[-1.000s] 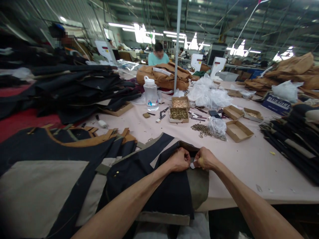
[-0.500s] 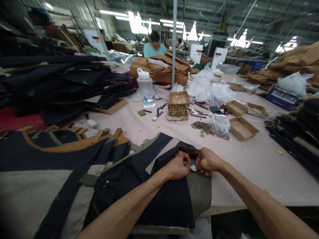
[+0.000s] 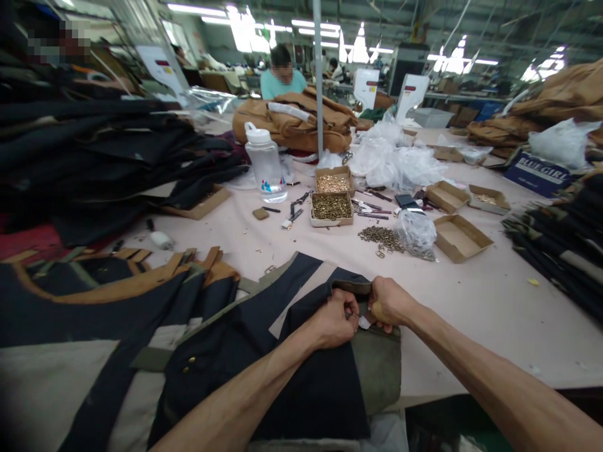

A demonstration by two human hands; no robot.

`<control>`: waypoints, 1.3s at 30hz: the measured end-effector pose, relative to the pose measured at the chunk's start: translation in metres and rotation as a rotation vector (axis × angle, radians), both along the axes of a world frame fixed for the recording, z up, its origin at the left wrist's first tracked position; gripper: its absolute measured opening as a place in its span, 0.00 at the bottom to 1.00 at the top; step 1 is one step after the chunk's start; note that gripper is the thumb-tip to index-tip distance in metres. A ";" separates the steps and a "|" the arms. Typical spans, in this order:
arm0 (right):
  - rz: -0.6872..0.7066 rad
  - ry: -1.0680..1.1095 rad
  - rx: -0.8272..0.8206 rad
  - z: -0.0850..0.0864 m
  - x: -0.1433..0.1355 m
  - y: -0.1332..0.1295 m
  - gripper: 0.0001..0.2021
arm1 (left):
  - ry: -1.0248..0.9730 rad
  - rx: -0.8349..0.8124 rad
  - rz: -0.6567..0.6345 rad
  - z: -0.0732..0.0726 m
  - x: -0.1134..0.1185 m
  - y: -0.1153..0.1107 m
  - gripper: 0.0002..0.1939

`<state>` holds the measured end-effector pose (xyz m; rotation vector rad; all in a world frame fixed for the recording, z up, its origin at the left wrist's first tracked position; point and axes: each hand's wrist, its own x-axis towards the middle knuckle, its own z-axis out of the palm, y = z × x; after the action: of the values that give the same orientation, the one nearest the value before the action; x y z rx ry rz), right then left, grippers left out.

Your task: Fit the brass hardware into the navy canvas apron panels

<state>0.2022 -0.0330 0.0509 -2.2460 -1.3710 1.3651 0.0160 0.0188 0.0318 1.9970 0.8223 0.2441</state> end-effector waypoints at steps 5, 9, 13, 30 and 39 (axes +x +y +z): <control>0.001 -0.046 0.103 -0.006 0.004 -0.014 0.02 | -0.033 0.010 -0.017 0.004 0.002 0.001 0.07; 0.033 -0.142 0.396 -0.017 0.000 -0.046 0.05 | -0.074 0.023 -0.077 0.012 0.003 0.000 0.08; -0.022 -0.190 0.726 -0.030 -0.017 -0.084 0.07 | -0.076 0.049 -0.128 0.019 0.001 0.000 0.12; 0.006 -0.189 0.953 -0.037 -0.022 -0.105 0.10 | -0.048 0.060 -0.132 0.025 -0.017 -0.004 0.16; -0.121 0.065 0.943 -0.029 -0.015 -0.109 0.08 | -0.029 0.109 -0.065 0.027 -0.016 -0.012 0.13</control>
<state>0.1872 -0.1417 0.0216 -1.5809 -1.4035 0.5337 0.0000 0.0067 0.0590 2.1137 0.7377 0.2849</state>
